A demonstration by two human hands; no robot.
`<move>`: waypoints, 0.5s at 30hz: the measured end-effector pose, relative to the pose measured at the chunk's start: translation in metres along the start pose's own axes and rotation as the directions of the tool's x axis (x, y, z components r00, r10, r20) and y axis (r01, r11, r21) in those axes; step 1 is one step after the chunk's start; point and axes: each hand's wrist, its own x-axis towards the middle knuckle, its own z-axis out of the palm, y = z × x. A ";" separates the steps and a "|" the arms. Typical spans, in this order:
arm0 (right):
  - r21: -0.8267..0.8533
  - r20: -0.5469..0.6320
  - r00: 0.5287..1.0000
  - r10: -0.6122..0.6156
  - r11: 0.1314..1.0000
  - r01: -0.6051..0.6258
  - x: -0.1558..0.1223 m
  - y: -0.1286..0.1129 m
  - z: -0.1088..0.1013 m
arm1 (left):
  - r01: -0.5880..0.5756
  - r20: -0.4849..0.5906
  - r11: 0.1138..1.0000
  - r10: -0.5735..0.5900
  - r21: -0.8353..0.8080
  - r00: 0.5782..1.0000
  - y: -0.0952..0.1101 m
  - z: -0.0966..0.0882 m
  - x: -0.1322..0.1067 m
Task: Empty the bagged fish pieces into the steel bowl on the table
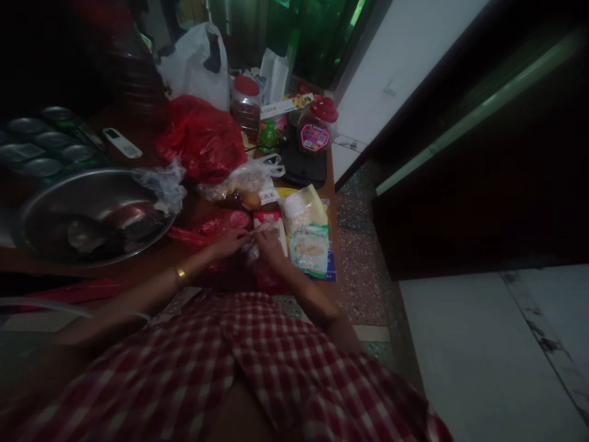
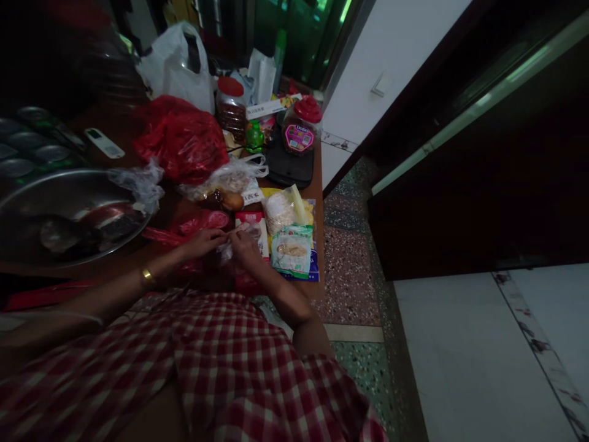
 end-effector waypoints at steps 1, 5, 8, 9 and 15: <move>-0.002 0.005 1.000 -0.002 1.000 0.002 0.000 0.001 0.001 | -0.001 0.001 0.999 0.001 -0.032 1.000 0.000 0.000 0.001; 0.049 -0.003 0.999 -0.044 0.998 0.045 0.000 0.010 0.007 | 0.017 0.040 0.989 -0.011 -0.147 0.999 0.002 -0.004 0.005; 0.064 -0.047 0.999 -0.024 0.998 0.027 -0.001 0.014 0.013 | 0.036 0.106 0.996 -0.027 -0.083 0.994 0.001 -0.008 0.009; 0.067 -0.056 0.998 -0.015 0.998 0.019 0.000 0.015 0.015 | 0.039 0.116 0.999 -0.035 -0.034 0.993 0.000 -0.009 0.010; 0.255 -0.029 0.991 -0.129 0.958 0.132 0.007 0.019 0.021 | -0.033 0.124 0.961 -0.001 0.276 0.992 -0.002 -0.015 0.011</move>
